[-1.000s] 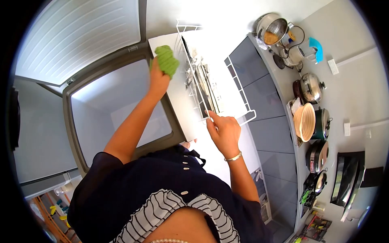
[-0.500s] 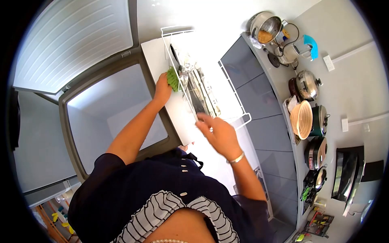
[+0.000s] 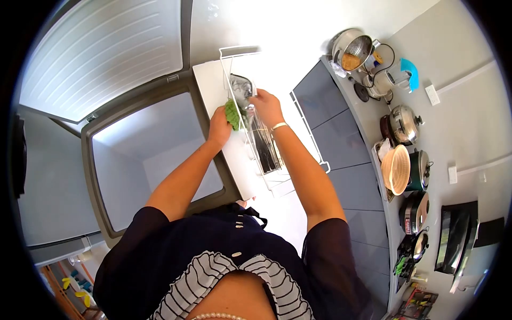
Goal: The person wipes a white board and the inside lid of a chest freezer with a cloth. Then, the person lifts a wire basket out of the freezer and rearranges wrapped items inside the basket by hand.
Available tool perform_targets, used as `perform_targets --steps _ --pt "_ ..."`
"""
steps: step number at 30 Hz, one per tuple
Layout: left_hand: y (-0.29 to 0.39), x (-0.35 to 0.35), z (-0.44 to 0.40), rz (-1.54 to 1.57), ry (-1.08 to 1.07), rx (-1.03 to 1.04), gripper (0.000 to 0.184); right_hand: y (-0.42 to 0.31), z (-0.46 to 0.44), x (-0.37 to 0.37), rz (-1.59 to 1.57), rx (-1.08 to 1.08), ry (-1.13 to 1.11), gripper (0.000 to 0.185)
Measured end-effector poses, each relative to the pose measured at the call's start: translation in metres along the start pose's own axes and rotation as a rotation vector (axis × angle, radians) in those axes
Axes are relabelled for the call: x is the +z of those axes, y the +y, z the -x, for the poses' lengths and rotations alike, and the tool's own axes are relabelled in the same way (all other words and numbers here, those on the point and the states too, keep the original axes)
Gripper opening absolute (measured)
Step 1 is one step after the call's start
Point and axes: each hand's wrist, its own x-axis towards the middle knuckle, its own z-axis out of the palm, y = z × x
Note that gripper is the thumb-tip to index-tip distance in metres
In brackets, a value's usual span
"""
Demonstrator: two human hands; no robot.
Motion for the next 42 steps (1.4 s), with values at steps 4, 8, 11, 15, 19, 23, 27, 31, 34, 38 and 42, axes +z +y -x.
perform_targets --steps 4,8,11,15,19,23,27,31,34,38,42 --pt "0.008 -0.006 -0.001 -0.014 -0.068 -0.049 0.043 0.005 0.006 -0.033 -0.234 -0.022 0.344 0.029" --pt "0.010 -0.007 -0.001 -0.007 -0.099 -0.104 0.044 -0.018 0.034 -0.067 -0.139 -0.227 0.426 0.025" --pt "0.005 -0.003 0.002 -0.009 -0.039 -0.025 0.044 -0.028 0.061 -0.084 0.048 -0.448 0.556 0.024" --pt "0.003 0.000 0.002 -0.023 -0.027 0.016 0.040 -0.044 0.115 -0.073 0.898 -0.875 0.436 0.033" --pt "0.017 -0.008 0.000 0.025 0.000 -0.020 0.031 -0.012 0.151 -0.048 1.191 -0.229 -0.365 0.023" --pt "0.024 -0.013 -0.001 0.005 -0.003 -0.007 0.023 -0.028 0.137 -0.043 1.180 0.000 -0.452 0.037" --pt "0.027 -0.013 -0.001 0.017 0.018 -0.007 0.021 -0.025 0.116 -0.034 1.034 -0.509 -0.122 0.038" --pt "0.022 -0.011 0.000 0.034 0.002 -0.036 0.022 0.023 0.102 -0.036 1.038 -0.347 -0.539 0.043" --pt "0.013 -0.006 0.001 0.043 0.021 -0.064 0.025 -0.001 0.098 -0.035 1.071 -0.304 -0.248 0.044" --pt "0.016 -0.008 0.001 0.037 0.035 0.032 0.025 -0.062 0.139 -0.010 0.625 -0.228 -0.094 0.044" --pt "0.015 -0.016 0.002 0.109 -0.055 0.034 0.026 -0.031 0.152 0.021 0.681 -0.358 -0.037 0.042"
